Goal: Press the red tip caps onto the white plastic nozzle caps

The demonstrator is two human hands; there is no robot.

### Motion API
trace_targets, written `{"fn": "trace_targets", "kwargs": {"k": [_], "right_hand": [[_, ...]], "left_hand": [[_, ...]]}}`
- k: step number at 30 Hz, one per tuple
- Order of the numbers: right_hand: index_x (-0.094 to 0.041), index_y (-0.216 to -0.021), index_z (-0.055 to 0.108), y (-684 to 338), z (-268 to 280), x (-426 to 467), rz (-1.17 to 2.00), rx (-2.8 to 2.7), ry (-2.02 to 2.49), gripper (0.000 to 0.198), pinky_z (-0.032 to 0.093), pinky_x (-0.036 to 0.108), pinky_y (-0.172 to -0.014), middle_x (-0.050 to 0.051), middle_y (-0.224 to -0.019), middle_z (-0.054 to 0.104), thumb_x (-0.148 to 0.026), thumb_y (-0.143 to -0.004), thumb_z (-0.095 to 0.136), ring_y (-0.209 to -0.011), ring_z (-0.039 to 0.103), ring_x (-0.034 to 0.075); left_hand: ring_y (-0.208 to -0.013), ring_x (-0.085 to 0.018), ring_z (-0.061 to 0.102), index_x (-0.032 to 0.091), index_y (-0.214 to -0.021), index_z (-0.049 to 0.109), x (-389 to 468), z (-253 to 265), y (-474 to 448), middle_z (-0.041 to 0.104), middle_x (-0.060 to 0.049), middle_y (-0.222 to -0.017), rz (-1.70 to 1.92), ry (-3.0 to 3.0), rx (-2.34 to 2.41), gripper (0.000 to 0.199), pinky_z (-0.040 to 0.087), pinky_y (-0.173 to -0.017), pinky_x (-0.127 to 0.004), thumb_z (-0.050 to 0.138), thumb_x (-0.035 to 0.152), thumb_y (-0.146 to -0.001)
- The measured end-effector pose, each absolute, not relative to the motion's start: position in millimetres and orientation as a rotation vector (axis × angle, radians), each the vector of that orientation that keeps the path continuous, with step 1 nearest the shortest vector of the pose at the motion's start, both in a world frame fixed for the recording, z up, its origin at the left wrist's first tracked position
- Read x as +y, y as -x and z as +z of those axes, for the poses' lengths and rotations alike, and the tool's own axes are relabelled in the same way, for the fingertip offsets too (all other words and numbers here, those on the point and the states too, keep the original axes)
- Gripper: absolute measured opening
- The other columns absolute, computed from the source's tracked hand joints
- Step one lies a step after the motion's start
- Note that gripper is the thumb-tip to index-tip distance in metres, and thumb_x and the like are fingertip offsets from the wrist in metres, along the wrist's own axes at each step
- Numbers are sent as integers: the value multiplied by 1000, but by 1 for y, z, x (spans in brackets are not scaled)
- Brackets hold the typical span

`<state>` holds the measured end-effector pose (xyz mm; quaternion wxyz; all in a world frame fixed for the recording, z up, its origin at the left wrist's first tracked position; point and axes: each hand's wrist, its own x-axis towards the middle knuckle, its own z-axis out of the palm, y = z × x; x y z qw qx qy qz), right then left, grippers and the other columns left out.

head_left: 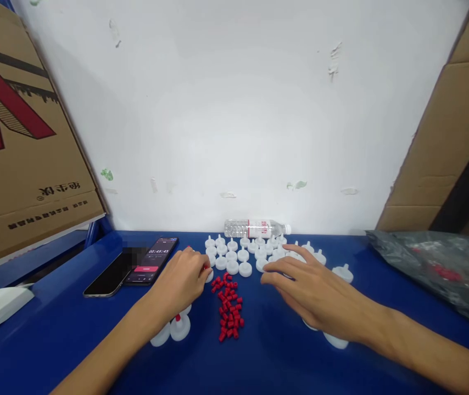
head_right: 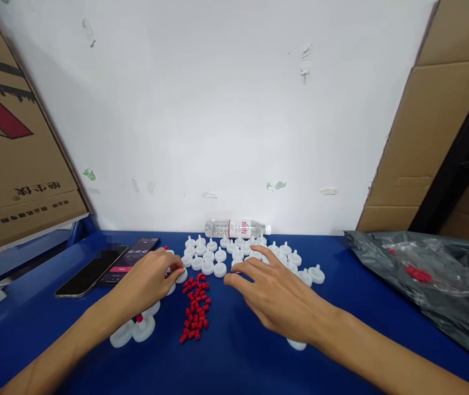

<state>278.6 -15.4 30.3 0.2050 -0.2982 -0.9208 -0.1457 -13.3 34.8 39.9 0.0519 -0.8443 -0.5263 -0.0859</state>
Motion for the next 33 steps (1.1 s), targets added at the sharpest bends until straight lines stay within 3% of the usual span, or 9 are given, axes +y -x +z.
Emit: {"fn": "trace_targets", "kwargs": {"k": [5, 9, 13, 18, 26, 33], "right_hand": [[-22, -118, 62, -281, 29, -12, -423, -2544, 957, 28, 34, 59, -118, 8, -117, 69, -10, -100, 43, -111, 66, 22], [-22, -118, 65, -286, 26, -7, -393, -2501, 1111, 27, 33, 65, -116, 10, -122, 71, -26, -107, 40, -116, 66, 26], [-23, -132, 64, -295, 18, 0, -325, -2490, 1179, 38, 33, 68, -116, 12, -139, 66, -39, -109, 38, -135, 57, 31], [-19, -152, 49, -300, 13, 5, -153, -2538, 1308, 57, 28, 68, -120, 14, -157, 49, -53, -109, 35, -147, 42, 32], [-17, -144, 58, -298, 19, -1, -141, -2536, 1296, 54, 38, 67, -116, 14, -147, 60, -49, -109, 33, -141, 51, 34], [-20, -140, 61, -282, 28, -22, -145, -2591, 1168, 46, 41, 63, -116, 13, -143, 64, -46, -109, 39, -138, 55, 32]], "left_hand": [[-87, -27, 66, 18, -86, 75, 34, 47, 16, 73, -10, -89, -90, 2479, -1687, 23, 43, -69, -34, 55, 23, -98], [-94, -30, 63, 17, -83, 74, 34, 48, 19, 73, -12, -90, -62, 2462, -1675, 22, 45, -72, -36, 57, 24, -96], [-96, -30, 60, 17, -98, 77, 35, 45, 20, 72, -12, -94, -189, 2506, -1495, 28, 47, -80, -41, 52, 28, -101], [-98, -28, 57, 17, -101, 76, 35, 40, 18, 70, -11, -99, -295, 2649, -1242, 27, 45, -84, -42, 49, 20, -104], [-98, -28, 61, 18, -102, 76, 35, 34, 14, 74, -8, -97, -161, 2762, -1233, 21, 41, -84, -39, 56, 15, -102], [-93, -27, 63, 20, -89, 78, 34, 39, 12, 75, -8, -86, -110, 2745, -1262, 21, 39, -78, -36, 61, 22, -101]]}}
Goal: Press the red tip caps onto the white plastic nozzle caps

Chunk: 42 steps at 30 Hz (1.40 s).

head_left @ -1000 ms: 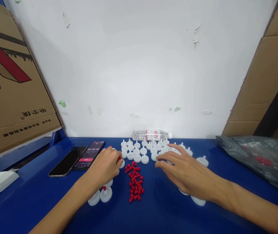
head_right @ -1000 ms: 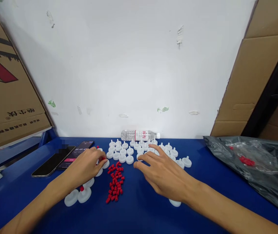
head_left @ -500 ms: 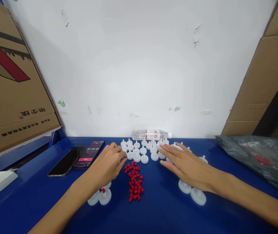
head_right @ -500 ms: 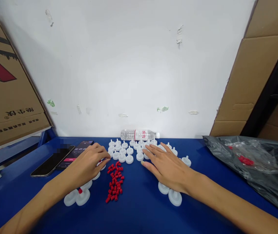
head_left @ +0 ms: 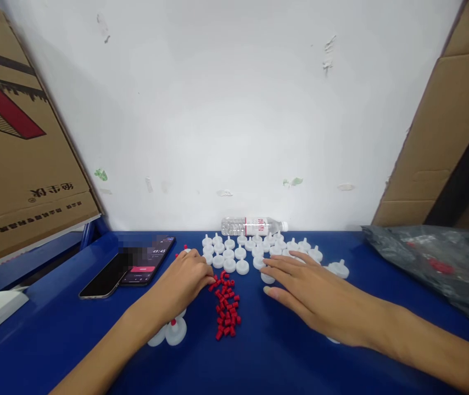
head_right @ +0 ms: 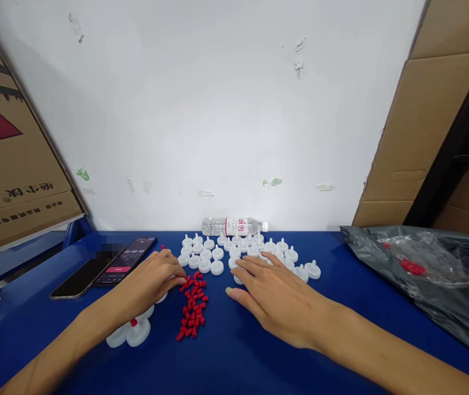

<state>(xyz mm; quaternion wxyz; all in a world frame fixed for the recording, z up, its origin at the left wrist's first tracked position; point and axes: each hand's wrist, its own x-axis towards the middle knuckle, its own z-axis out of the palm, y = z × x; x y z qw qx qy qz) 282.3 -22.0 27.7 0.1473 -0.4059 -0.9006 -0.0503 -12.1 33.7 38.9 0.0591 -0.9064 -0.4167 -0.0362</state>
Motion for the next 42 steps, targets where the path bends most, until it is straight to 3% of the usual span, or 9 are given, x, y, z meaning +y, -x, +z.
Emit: {"fn": "trace_targets", "kwargs": {"k": [8, 14, 18, 21, 26, 29, 34, 42], "right_hand": [[-18, -143, 60, -283, 12, -22, -178, -2593, 1174, 48, 43, 67, -112, 16, -145, 61, -46, -108, 41, -139, 53, 37], [-19, -131, 64, -278, 19, -23, -192, -2566, 1066, 37, 47, 60, -110, 13, -129, 71, -40, -108, 44, -124, 66, 31], [-21, -123, 61, -269, 33, -31, -131, -2501, 1101, 27, 61, 46, -84, 8, -116, 71, -39, -105, 51, -92, 73, 24], [-22, -115, 60, -264, 35, -35, -109, -2494, 1066, 15, 60, 36, -70, 6, -107, 67, -27, -105, 49, -78, 70, 19], [-24, -118, 55, -263, 27, -34, -77, -2439, 943, 21, 60, 34, -87, 7, -119, 66, -13, -103, 45, -100, 71, 19], [-24, -125, 48, -265, 25, -35, -26, -2381, 936, 26, 61, 33, -87, 10, -130, 62, -12, -101, 49, -105, 71, 19], [-26, -126, 45, -266, 27, -39, 22, -2386, 916, 30, 61, 31, -85, 7, -120, 65, -11, -100, 51, -99, 71, 17], [-23, -125, 49, -267, 25, -39, -143, -2325, 746, 25, 60, 33, -96, 9, -122, 71, -14, -103, 52, -114, 70, 19]], "left_hand": [[-92, -27, 62, 19, -87, 74, 38, 31, 18, 73, -6, -85, -128, 2725, -1244, 18, 41, -78, -37, 62, 7, -94], [-89, -25, 61, 18, -89, 68, 32, 38, 12, 70, -6, -89, -316, 2696, -1254, 17, 44, -80, -40, 55, 14, -99], [-94, -24, 59, 19, -111, 68, 27, 40, 6, 70, -8, -102, -596, 2694, -1115, 19, 47, -83, -40, 51, 17, -103], [-101, -24, 56, 20, -120, 66, 25, 36, 2, 71, -8, -107, -763, 2734, -872, 24, 48, -86, -39, 49, 14, -104], [-95, -21, 56, 22, -115, 67, 19, 32, -7, 71, -6, -102, -980, 2724, -711, 18, 48, -83, -37, 55, 15, -103], [-89, -20, 59, 21, -110, 68, 12, 33, -14, 72, -5, -95, -1163, 2772, -668, 13, 49, -79, -34, 61, 14, -101], [-85, -17, 62, 22, -111, 69, 2, 32, -24, 75, -3, -95, -1371, 2873, -592, 19, 52, -78, -32, 65, 9, -97], [-81, -16, 65, 20, -109, 72, -1, 31, -25, 76, -4, -90, -1491, 2916, -543, 21, 54, -73, -31, 69, 6, -93]]}}
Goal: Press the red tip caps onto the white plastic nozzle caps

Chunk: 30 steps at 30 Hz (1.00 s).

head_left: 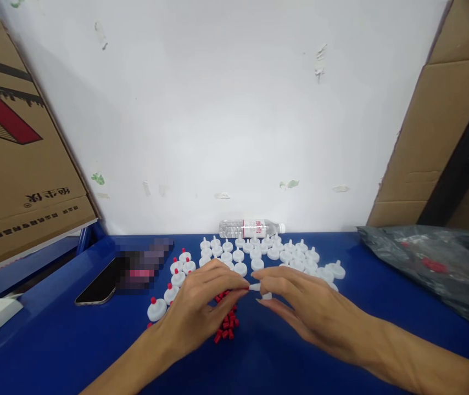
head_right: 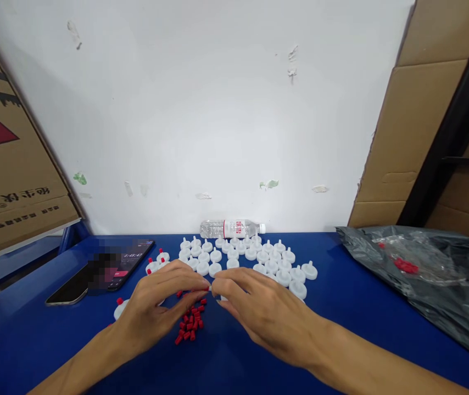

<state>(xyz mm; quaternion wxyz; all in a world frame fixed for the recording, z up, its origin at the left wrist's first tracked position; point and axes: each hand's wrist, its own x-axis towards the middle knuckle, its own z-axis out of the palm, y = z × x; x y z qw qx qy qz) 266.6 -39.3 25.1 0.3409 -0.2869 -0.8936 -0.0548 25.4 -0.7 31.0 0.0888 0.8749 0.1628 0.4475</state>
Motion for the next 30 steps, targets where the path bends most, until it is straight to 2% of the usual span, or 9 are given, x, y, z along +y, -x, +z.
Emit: {"fn": "trace_targets", "kwargs": {"k": [5, 10, 14, 18, 22, 25, 28, 30], "right_hand": [[-19, -117, 51, -268, 25, -40, -236, -2263, 650, 18, 56, 29, -103, 12, -123, 73, -10, -102, 52, -122, 67, 17], [-20, -106, 54, -268, 23, -40, -273, -2272, 615, 16, 55, 27, -103, 11, -125, 72, -5, -98, 54, -124, 65, 17], [-19, -98, 56, -266, 22, -40, -278, -2274, 569, 14, 55, 24, -102, 10, -118, 74, -5, -100, 52, -123, 65, 17], [-19, -94, 57, -264, 21, -39, -354, -2260, 522, 16, 56, 25, -98, 12, -123, 73, -4, -99, 52, -118, 68, 17], [-19, -101, 58, -263, 23, -36, -435, -2244, 531, 13, 58, 30, -97, 12, -128, 72, -7, -100, 53, -114, 70, 19], [-20, -108, 56, -263, 29, -37, -371, -2243, 593, 8, 58, 31, -97, 12, -124, 74, -14, -102, 54, -115, 71, 18], [-20, -116, 53, -262, 36, -39, -234, -2263, 717, 14, 57, 35, -100, 12, -122, 74, -24, -103, 54, -121, 68, 19], [-21, -121, 53, -262, 39, -37, -210, -2290, 826, 19, 55, 41, -105, 13, -131, 70, -27, -104, 51, -127, 63, 21]], "left_hand": [[-83, -17, 68, 20, -106, 72, 2, 28, -25, 75, -4, -88, 1339, -2589, 503, 16, 57, -76, -30, 70, 10, -94], [-96, -20, 69, 19, -118, 67, 1, 24, -27, 75, -8, -103, 1286, -2744, 491, 21, 57, -85, -32, 62, 11, -99], [-87, -18, 66, 18, -109, 64, -3, 20, -29, 73, -6, -96, 1201, -2723, 510, 17, 53, -76, -29, 53, 7, -102], [-72, -15, 56, 20, -95, 60, -3, 18, -29, 65, -1, -80, 1121, -2651, 597, 19, 44, -65, -27, 47, 10, -104], [-82, -16, 60, 21, -105, 63, -5, 20, -30, 68, -2, -90, 1110, -2600, 625, 13, 46, -73, -28, 52, 13, -104], [-85, -15, 60, 21, -106, 63, -9, 26, -32, 68, -2, -94, 1235, -2479, 662, 11, 47, -76, -28, 54, 15, -103], [-81, -16, 55, 19, -96, 60, -10, 36, -27, 63, -2, -89, 1331, -2512, 703, 11, 45, -74, -31, 52, 12, -101], [-82, -18, 52, 19, -85, 56, -6, 44, -19, 60, -3, -86, 1310, -2651, 774, 15, 43, -73, -33, 52, 11, -97]]}}
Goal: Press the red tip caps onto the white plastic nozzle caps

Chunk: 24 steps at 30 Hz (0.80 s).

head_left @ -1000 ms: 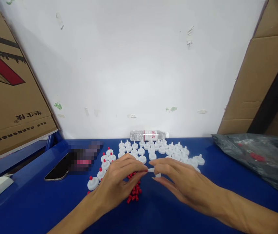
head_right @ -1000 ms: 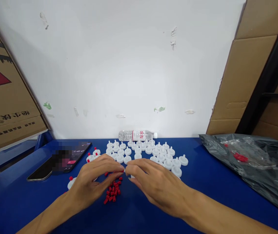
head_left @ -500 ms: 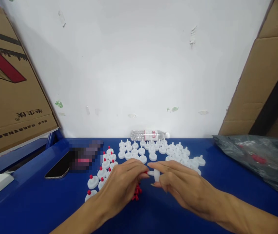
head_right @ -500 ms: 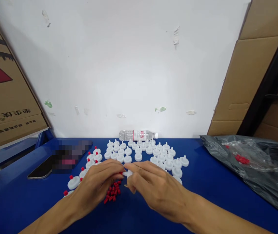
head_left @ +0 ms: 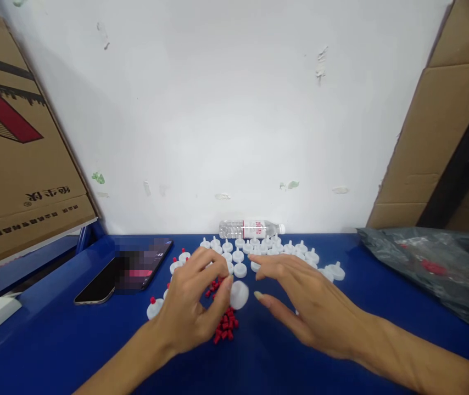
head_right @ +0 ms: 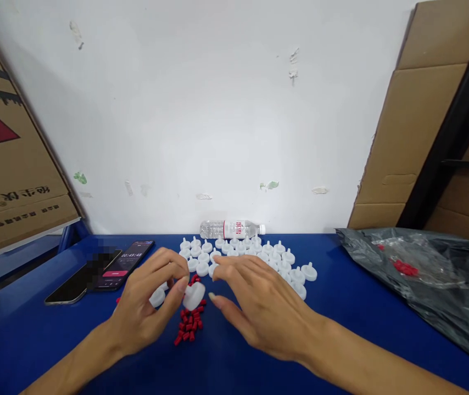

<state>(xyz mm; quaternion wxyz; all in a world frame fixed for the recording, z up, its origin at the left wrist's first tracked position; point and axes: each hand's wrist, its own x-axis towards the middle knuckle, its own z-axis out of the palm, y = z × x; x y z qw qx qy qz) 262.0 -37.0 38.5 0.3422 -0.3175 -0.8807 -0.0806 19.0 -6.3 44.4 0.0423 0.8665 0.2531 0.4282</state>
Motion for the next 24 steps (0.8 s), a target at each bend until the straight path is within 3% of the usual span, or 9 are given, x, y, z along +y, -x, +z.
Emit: {"fn": "trace_targets", "kwargs": {"k": [6, 12, 15, 21, 24], "right_hand": [[-21, -143, 51, -270, 28, -17, -187, -2469, 1146, 43, 36, 60, -121, 15, -157, 49, -44, -108, 41, -150, 38, 29], [-21, -145, 52, -280, 15, -5, 32, -2581, 1281, 54, 26, 58, -125, 13, -165, 37, -55, -109, 32, -155, 25, 30], [-21, -143, 55, -281, 17, -4, 60, -2601, 1233, 52, 26, 58, -126, 13, -162, 43, -52, -109, 32, -155, 29, 30], [-22, -122, 64, -277, 34, -11, 118, -2531, 1065, 36, 48, 50, -110, 9, -129, 69, -43, -110, 37, -125, 62, 26], [-23, -120, 66, -274, 36, -17, 113, -2560, 1038, 36, 47, 49, -110, 8, -125, 70, -40, -111, 36, -125, 62, 25]], "left_hand": [[-91, -23, 48, 18, -70, 53, 7, 62, 5, 58, -6, -87, 760, -2962, 1026, 20, 43, -78, -37, 52, 10, -89], [-90, -24, 50, 19, -66, 53, 8, 59, 10, 60, -5, -87, 320, -2916, 1258, 19, 43, -85, -42, 54, 14, -84], [-88, -24, 51, 19, -67, 54, 9, 57, 13, 59, -5, -84, 243, -2907, 1315, 16, 44, -85, -43, 55, 14, -82], [-92, -26, 53, 19, -81, 63, 14, 53, 15, 61, -7, -90, 200, -2923, 1360, 10, 44, -88, -46, 55, 13, -79], [-97, -30, 54, 18, -85, 66, 14, 50, 12, 62, -11, -96, 164, -2942, 1411, 11, 46, -90, -48, 56, 21, -86]]}}
